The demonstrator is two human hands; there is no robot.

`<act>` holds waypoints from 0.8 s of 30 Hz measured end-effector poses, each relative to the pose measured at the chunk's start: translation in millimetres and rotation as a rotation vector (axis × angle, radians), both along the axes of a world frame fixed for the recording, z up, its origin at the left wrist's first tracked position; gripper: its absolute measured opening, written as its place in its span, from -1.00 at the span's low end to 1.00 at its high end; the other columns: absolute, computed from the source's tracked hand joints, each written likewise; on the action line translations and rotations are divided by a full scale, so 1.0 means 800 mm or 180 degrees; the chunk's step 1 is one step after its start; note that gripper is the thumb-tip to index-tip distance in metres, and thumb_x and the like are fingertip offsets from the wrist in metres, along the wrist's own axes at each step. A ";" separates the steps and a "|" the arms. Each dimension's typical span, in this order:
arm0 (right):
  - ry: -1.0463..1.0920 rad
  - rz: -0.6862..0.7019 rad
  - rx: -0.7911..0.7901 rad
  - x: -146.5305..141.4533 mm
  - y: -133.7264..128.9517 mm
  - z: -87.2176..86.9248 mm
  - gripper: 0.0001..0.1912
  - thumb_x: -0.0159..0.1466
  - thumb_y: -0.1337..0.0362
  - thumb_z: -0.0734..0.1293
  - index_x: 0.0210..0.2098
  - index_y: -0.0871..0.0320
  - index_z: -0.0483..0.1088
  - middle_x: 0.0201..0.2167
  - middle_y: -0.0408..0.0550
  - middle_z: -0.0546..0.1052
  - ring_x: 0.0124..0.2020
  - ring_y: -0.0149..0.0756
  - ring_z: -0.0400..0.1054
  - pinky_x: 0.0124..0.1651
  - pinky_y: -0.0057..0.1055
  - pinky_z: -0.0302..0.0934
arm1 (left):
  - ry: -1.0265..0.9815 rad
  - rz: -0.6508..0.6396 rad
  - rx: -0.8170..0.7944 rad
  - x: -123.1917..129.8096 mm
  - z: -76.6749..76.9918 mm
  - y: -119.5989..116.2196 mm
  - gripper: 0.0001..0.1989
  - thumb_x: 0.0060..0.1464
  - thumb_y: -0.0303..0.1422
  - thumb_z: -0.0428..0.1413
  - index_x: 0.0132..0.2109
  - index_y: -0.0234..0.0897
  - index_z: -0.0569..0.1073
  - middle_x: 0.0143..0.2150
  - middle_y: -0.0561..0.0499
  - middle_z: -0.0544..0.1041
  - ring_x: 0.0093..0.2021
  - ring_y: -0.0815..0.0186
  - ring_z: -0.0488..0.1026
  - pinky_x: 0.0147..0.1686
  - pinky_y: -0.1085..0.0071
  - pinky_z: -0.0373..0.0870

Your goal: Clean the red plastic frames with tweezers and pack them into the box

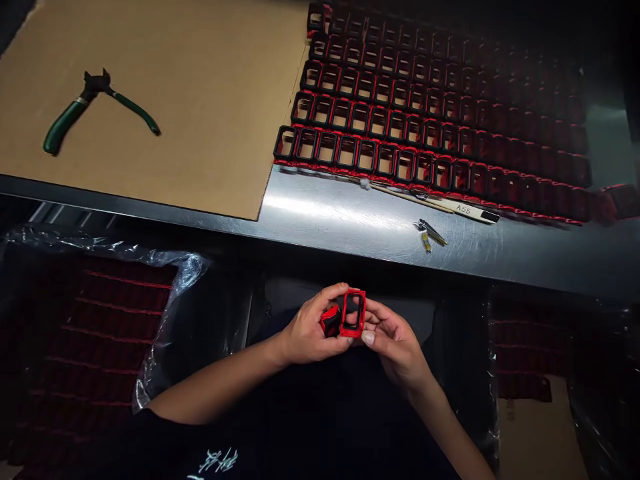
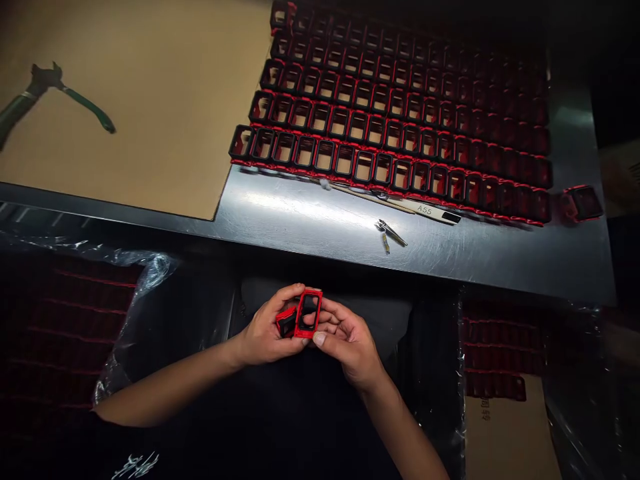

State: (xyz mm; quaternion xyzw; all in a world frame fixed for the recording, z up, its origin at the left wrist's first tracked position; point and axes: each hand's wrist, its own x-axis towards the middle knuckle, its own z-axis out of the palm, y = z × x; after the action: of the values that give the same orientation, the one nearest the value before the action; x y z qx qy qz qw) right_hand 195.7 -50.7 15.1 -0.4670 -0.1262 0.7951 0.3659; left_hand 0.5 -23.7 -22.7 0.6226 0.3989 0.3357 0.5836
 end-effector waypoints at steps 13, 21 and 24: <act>-0.0655 -0.0108 0.0236 0.004 0.010 0.000 -0.56 0.14 0.21 0.60 0.01 -0.10 0.60 -0.24 -0.13 0.63 -0.21 -0.35 0.52 -0.17 -0.44 0.49 | 0.0330 -0.0156 0.0417 -0.008 0.003 0.012 -0.27 0.06 -0.35 0.26 0.36 -0.18 0.25 0.20 -0.21 0.50 0.16 0.07 0.53 0.16 0.14 0.53; -0.1555 0.0435 0.0918 0.014 0.014 0.004 -0.54 0.21 0.33 0.50 0.08 -0.16 0.55 -0.13 -0.12 0.61 -0.22 -0.34 0.54 -0.20 -0.44 0.48 | 0.0351 0.0036 -0.0245 -0.013 0.013 0.022 -0.53 0.11 -0.27 0.23 0.16 -0.27 0.46 0.04 -0.17 0.62 0.00 0.14 0.62 0.05 0.23 0.57; -0.2354 0.0827 0.1745 0.017 0.017 0.007 -0.52 0.23 0.39 0.47 0.10 -0.12 0.54 -0.16 -0.10 0.60 -0.18 -0.28 0.51 -0.12 -0.35 0.47 | 0.0336 -0.0019 -0.0316 -0.013 0.022 0.032 -0.59 0.11 -0.23 0.25 0.07 -0.28 0.51 -0.04 -0.14 0.64 -0.07 0.18 0.63 -0.02 0.29 0.57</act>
State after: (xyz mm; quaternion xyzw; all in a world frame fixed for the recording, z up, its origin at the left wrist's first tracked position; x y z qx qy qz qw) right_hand 209.1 -37.2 21.0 -0.5852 -0.5103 0.5521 0.3037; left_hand -9.8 1.9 -5.3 0.6109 0.4434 0.2805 0.5928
